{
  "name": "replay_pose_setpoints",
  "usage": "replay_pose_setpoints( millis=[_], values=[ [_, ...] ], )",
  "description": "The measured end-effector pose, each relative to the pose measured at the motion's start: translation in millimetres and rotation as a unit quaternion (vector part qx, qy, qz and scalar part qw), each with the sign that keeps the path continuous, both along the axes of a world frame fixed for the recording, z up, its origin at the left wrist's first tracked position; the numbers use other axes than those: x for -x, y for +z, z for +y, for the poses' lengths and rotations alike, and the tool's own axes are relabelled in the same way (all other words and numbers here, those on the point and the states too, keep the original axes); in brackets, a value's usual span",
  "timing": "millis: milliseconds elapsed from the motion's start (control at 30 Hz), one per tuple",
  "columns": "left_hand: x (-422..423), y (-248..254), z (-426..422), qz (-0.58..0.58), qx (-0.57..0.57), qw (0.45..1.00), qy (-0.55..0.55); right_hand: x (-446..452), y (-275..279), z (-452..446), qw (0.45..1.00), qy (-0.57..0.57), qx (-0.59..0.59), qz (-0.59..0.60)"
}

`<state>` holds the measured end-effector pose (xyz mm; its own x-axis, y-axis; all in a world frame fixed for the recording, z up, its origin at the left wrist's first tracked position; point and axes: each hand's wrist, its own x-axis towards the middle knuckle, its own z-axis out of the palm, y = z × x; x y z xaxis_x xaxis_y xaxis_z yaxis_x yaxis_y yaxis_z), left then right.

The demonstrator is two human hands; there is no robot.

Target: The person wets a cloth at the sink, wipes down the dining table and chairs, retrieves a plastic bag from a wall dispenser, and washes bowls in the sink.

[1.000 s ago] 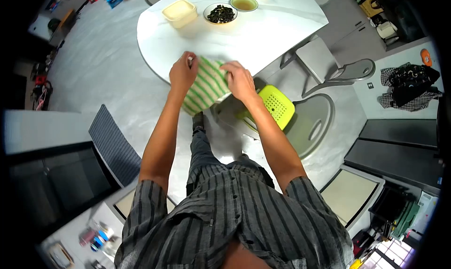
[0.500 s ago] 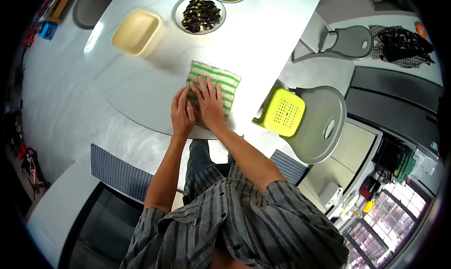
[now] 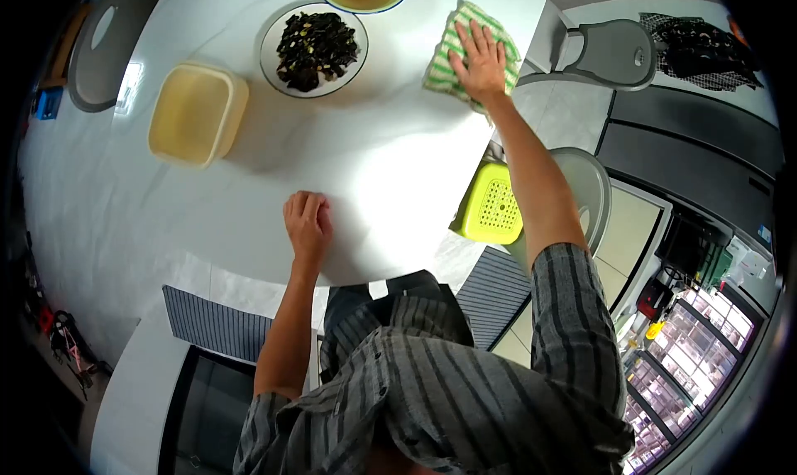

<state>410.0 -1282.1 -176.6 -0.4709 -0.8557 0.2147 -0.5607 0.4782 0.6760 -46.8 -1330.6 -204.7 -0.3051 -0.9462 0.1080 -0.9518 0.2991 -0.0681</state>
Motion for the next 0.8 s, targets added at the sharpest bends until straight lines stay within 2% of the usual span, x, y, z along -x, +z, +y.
replay_pose_setpoints(
  millis=[267,333,400,467,600,700,800],
  values=[
    [4,0,4,-0.046,0.000,0.999,0.001,17,-18,-26,0.995,-0.060,0.076,-0.002],
    [6,-1,2,-0.031,0.001,0.999,0.008,-28,-11,-13,0.995,-0.086,0.046,-0.011],
    [3,0,6,-0.026,-0.008,1.000,0.013,-95,0,19,0.998,-0.045,-0.024,0.033],
    [3,3,8,-0.021,-0.021,0.999,0.021,-179,24,64,0.997,-0.011,-0.075,-0.030],
    [1,7,9,0.022,-0.028,0.999,0.022,-315,46,169,0.983,0.071,-0.065,-0.158],
    [0,0,6,0.013,-0.029,0.999,0.017,-342,41,236,0.978,0.117,-0.080,-0.151],
    [-1,0,9,0.000,-0.018,1.000,0.022,-315,40,248,0.974,0.128,-0.080,-0.170]
  ],
)
